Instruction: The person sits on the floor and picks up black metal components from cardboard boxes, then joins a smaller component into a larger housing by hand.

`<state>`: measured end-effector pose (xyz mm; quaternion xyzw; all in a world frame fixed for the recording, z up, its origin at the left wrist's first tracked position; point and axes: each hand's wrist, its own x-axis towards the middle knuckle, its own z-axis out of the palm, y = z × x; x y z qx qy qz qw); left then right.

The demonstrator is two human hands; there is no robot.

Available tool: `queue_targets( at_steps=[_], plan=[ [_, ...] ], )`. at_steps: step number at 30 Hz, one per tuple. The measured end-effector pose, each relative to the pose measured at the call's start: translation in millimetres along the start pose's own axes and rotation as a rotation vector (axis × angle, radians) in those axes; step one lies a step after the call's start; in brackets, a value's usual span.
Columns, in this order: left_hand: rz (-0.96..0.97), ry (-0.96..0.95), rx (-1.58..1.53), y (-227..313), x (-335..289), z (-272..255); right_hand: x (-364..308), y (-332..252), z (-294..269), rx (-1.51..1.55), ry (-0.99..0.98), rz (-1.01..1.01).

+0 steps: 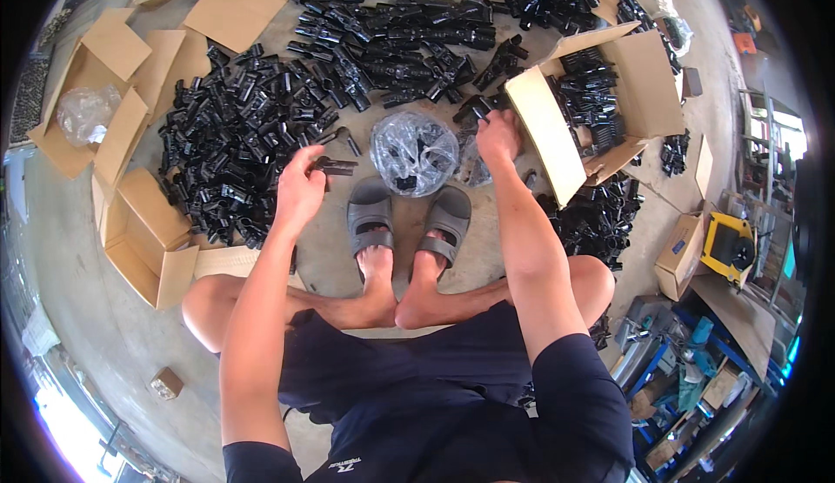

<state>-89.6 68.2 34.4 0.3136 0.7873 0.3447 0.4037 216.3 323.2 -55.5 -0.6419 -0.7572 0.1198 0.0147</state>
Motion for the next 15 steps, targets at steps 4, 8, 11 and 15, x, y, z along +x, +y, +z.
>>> queue_targets(
  at_steps=[4,8,11,15],
  plan=[
    [-0.271,-0.204,-0.574,68.6,-46.4,-6.0,-16.5,-8.3,-28.0,0.2,0.201,-0.195],
    [-0.239,-0.301,-0.862,82.8,-90.4,3.3,-39.5,-20.6,-80.0,0.655,0.065,-0.191],
    [-0.184,-0.369,-1.009,93.7,-110.2,23.6,-80.5,-20.4,-141.2,0.864,-0.027,-0.26],
    [-0.112,-0.359,-1.098,84.0,-137.8,33.5,-155.7,-36.1,-198.1,1.238,-0.297,-0.244]
  ],
)
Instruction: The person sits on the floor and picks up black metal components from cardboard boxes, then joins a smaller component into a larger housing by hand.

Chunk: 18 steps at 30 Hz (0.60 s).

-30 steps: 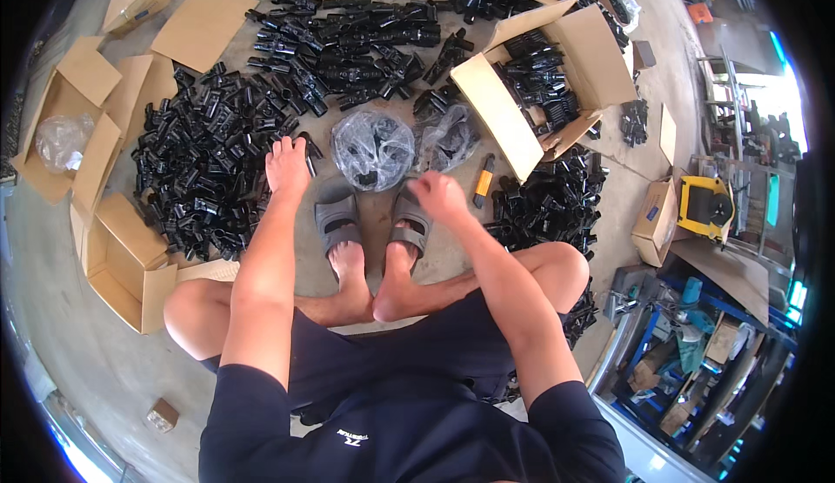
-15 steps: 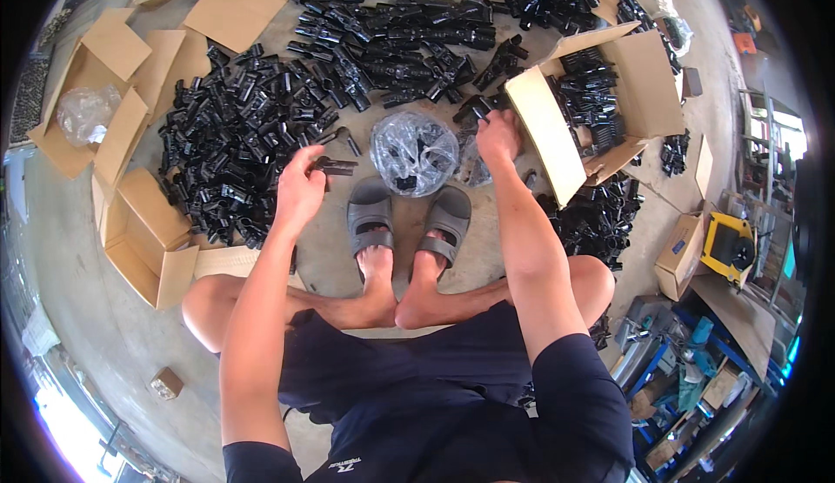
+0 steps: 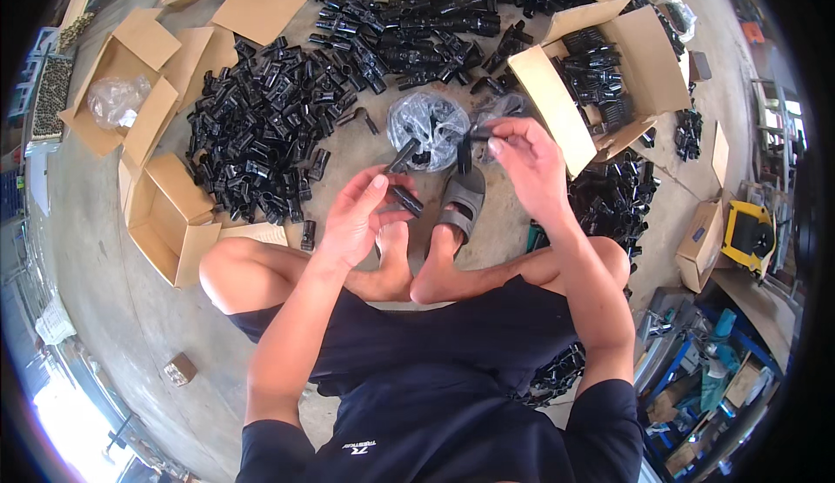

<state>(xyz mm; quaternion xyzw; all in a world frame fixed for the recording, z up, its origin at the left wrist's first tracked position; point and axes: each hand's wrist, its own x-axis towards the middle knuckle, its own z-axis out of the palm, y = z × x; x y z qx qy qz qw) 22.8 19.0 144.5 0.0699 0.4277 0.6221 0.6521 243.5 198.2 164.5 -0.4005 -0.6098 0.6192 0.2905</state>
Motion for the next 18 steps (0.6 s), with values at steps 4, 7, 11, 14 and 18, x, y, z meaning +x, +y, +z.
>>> queue_targets(
  at_steps=[4,7,11,14,18],
  plan=[
    [-0.002,-0.081,-0.071,-23.4,-11.7,6.7,-57.0,-14.3,21.5,0.38,-0.095,0.094],
    [0.006,-0.127,-0.036,-38.9,-17.7,11.4,-76.6,3.9,37.3,0.373,-0.064,0.11],
    [0.022,-0.158,0.072,-44.8,-28.8,9.8,-84.1,6.2,52.5,0.305,-0.08,0.106],
    [0.05,-0.133,0.18,-45.4,-32.2,11.2,-83.0,5.0,55.3,0.256,-0.107,0.118],
    [0.104,-0.114,0.209,-45.2,-32.8,19.5,-86.5,9.4,61.1,0.265,-0.095,0.131]
  ],
)
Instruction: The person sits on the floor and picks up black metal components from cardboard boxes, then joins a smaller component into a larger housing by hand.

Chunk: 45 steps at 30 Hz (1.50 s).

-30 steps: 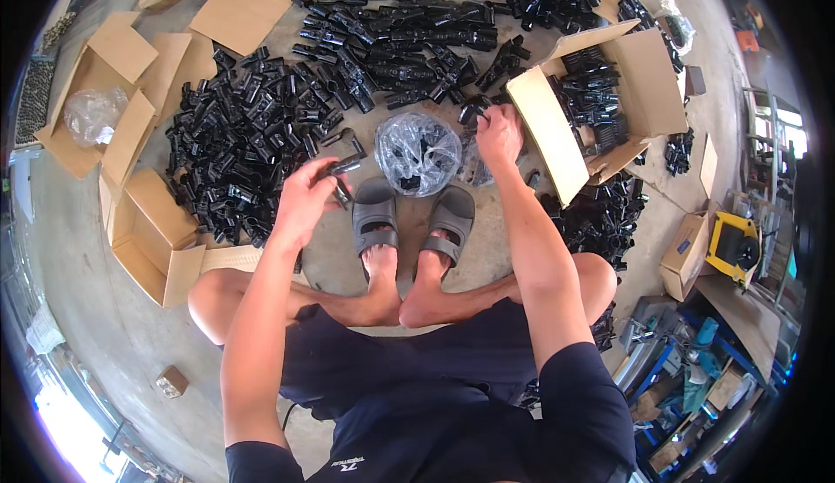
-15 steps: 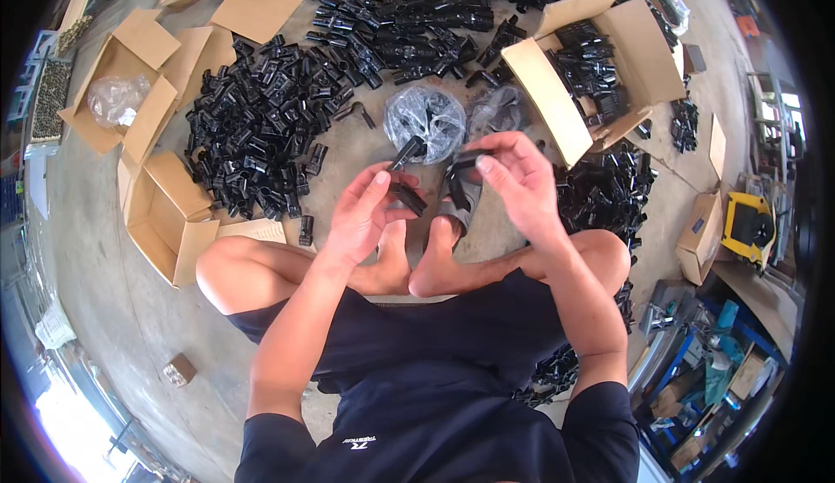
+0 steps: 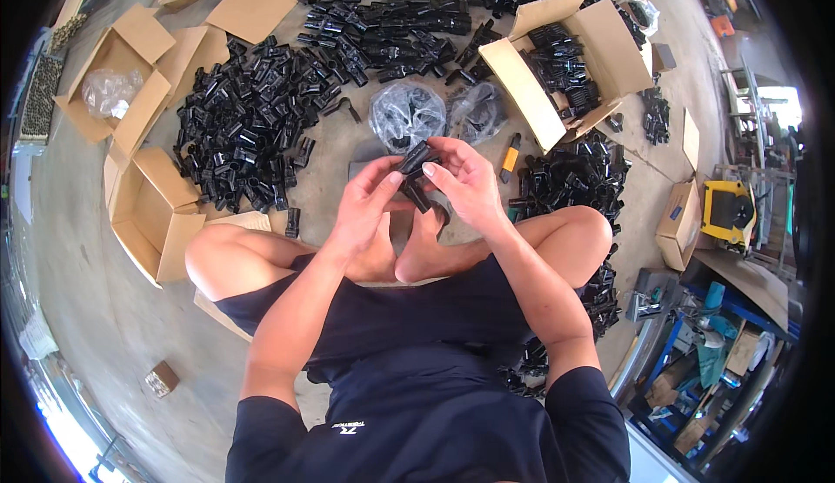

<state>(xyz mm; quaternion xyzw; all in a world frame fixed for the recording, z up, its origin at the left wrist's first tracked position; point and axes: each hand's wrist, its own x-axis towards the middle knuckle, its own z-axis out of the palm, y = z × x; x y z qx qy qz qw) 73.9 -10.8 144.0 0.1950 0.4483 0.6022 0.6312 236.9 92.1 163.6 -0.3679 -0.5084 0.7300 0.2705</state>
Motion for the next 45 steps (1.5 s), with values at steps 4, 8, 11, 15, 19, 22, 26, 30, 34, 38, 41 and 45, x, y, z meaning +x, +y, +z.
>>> queue_targets(
  at_steps=[4,8,11,15,19,22,26,30,34,38,41,45],
  plan=[
    [-0.018,-0.021,0.018,2.9,-2.3,-2.3,-1.3,4.2,2.4,-0.021,0.02,-0.009],
    [-0.037,-0.06,-0.004,1.3,-0.5,-5.3,0.2,2.6,1.7,-0.023,0.024,0.001],
    [-0.045,-0.09,0.019,3.0,1.5,-2.8,1.8,6.1,-5.7,-0.076,0.005,0.011],
    [-0.073,-0.111,0.059,5.1,5.2,-6.1,2.5,6.2,-10.8,-0.089,-0.022,0.007],
    [-0.131,-0.113,0.053,3.9,6.9,-6.4,2.6,15.3,-13.4,-0.074,-0.036,0.022],
    [-0.165,-0.079,0.178,3.2,8.6,-9.4,2.3,19.8,-10.4,-0.099,-0.049,0.028],
    [-0.101,0.005,0.137,-2.4,13.6,-20.7,27.1,15.3,-19.8,-0.091,-0.085,0.11],
    [-0.04,0.181,0.042,-5.3,32.9,-35.3,88.9,35.2,-40.4,-0.626,0.116,0.067],
    [0.045,0.346,-0.061,6.3,44.3,-50.8,132.8,103.2,-53.0,-1.077,0.063,-0.016],
    [0.06,0.455,-0.121,4.6,50.2,-70.5,149.1,156.0,-33.9,-1.376,-0.041,0.091],
    [0.041,0.534,-0.079,0.1,50.5,-82.6,157.2,177.6,-15.4,-1.431,0.038,0.117],
    [0.06,0.582,0.07,-11.2,57.0,-92.2,160.5,192.2,-5.8,-1.45,0.127,0.11]
  ],
)
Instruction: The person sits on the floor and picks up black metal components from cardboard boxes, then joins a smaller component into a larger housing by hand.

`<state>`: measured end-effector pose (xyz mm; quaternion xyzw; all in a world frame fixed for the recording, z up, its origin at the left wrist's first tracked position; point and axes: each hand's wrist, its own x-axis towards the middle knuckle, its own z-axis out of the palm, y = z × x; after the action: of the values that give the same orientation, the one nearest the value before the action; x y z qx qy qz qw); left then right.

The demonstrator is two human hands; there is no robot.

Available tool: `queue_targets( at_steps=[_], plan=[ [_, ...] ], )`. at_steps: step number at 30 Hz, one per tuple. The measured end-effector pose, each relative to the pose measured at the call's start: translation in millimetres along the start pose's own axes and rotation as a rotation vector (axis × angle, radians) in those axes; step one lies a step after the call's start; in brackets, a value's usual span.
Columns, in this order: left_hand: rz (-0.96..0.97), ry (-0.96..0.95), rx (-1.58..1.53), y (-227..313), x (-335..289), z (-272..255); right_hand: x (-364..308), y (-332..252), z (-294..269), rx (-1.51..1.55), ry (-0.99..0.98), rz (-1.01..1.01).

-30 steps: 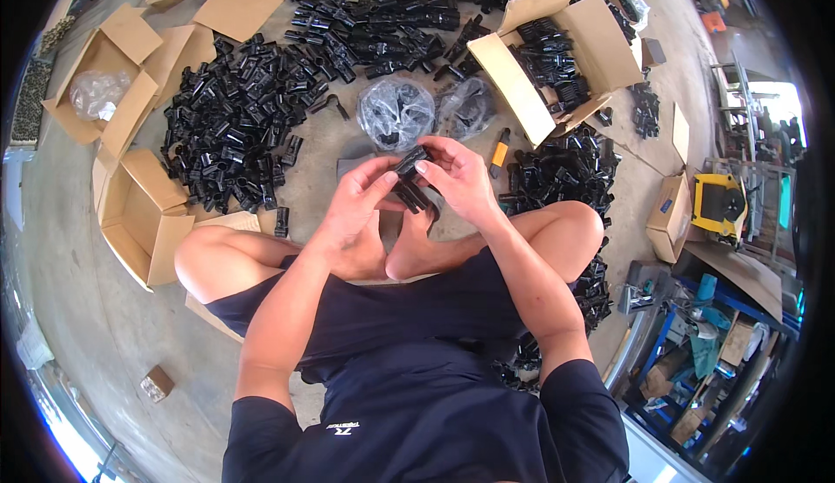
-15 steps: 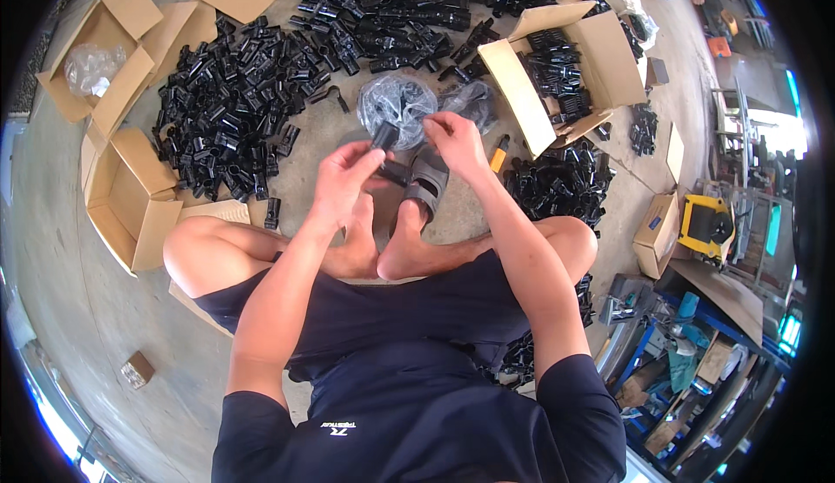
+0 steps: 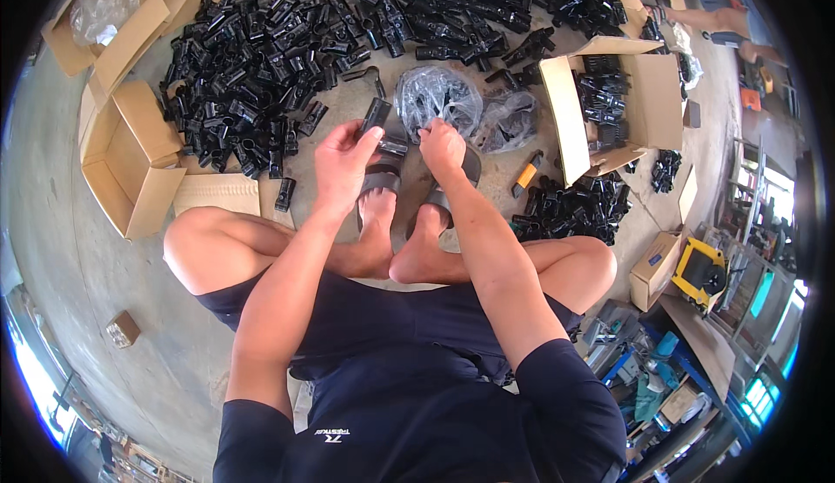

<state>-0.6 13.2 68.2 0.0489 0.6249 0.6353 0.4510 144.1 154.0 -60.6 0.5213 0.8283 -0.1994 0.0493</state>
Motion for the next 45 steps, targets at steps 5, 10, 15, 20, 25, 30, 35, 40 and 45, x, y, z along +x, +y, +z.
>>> queue_targets(
  at_steps=[5,10,15,20,25,30,35,40,45],
  plan=[
    [0.127,-0.004,0.217,-1.9,8.1,-0.8,0.8,-0.1,5.5,0.052,0.018,0.08],
    [0.195,0.012,0.192,2.2,5.8,4.0,-0.9,-5.6,14.1,0.033,0.037,0.103],
    [0.218,0.023,0.202,-2.9,4.3,0.9,0.3,4.7,16.2,0.092,0.028,0.048],
    [0.254,0.044,0.334,-0.6,3.9,-1.1,-7.9,18.6,8.5,0.416,0.162,-0.077],
    [0.262,0.028,0.396,4.9,-1.0,3.3,-16.0,30.1,-33.2,0.958,-0.018,0.138],
    [0.295,0.032,0.431,4.2,-5.0,0.7,-57.9,8.1,-93.6,1.185,-0.289,0.134],
    [0.33,-0.008,0.43,5.6,-9.2,12.7,-115.7,-2.1,-39.8,0.446,-0.296,-0.165],
    [0.383,0.039,0.421,0.7,-14.2,12.8,-164.2,-35.5,2.7,0.196,-0.123,-0.35],
    [0.471,0.008,0.508,7.0,-23.4,9.5,-167.3,-24.8,-5.7,0.389,-0.127,-0.329]
  ],
)
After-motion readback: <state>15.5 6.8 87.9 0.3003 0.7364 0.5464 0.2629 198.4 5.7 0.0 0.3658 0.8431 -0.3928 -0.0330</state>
